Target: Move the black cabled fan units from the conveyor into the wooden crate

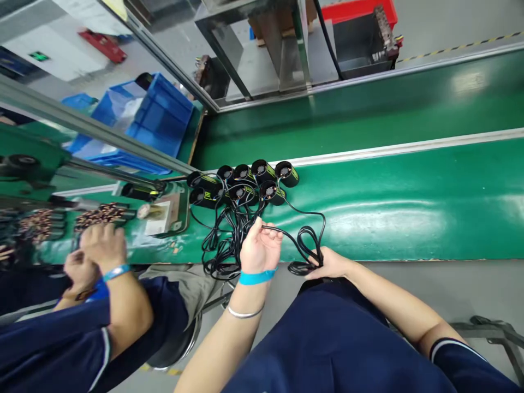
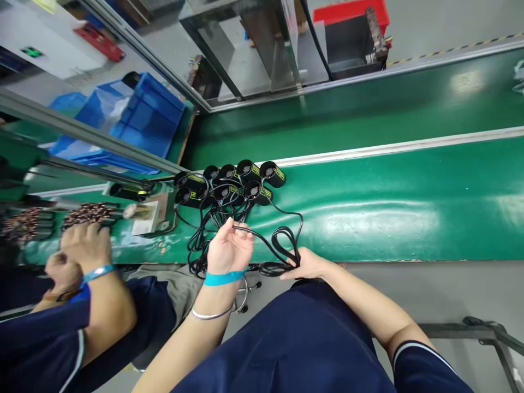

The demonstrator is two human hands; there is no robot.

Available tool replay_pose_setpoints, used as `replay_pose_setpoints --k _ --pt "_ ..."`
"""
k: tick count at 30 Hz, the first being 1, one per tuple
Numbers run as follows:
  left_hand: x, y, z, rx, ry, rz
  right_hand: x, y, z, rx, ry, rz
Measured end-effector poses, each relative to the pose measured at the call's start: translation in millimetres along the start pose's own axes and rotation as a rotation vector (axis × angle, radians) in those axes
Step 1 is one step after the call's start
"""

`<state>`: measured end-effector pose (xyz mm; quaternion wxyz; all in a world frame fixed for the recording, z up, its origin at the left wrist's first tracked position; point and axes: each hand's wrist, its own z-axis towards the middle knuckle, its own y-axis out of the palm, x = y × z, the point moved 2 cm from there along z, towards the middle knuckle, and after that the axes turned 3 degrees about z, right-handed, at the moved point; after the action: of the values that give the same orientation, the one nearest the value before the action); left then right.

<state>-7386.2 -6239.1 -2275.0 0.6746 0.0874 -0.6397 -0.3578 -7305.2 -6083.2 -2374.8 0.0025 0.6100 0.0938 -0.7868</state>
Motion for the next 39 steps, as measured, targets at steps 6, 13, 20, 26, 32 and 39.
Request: replay_pose_setpoints --k 6,13,20,26,32,39 --pt "28 -51.0 29 0.314 0.439 0.937 -32 -24 -25 0.036 0.050 -0.197" --pt "41 27.1 133 -0.204 0.923 1.712 -37 -28 -37 0.098 0.082 -0.436" --pt "-5 63.9 214 -0.195 0.681 2.070 -21 -16 -36 0.284 0.114 -0.355" --pt "-11 57.8 216 -0.104 0.732 1.964 -8 -24 -29 0.358 0.097 -0.255" --pt "-15 59.0 209 -0.074 0.766 1.954 2 -34 -26 0.354 0.091 -0.185" --pt "-22 64.0 208 0.065 0.749 2.108 8 -41 -25 0.315 0.119 -0.202"
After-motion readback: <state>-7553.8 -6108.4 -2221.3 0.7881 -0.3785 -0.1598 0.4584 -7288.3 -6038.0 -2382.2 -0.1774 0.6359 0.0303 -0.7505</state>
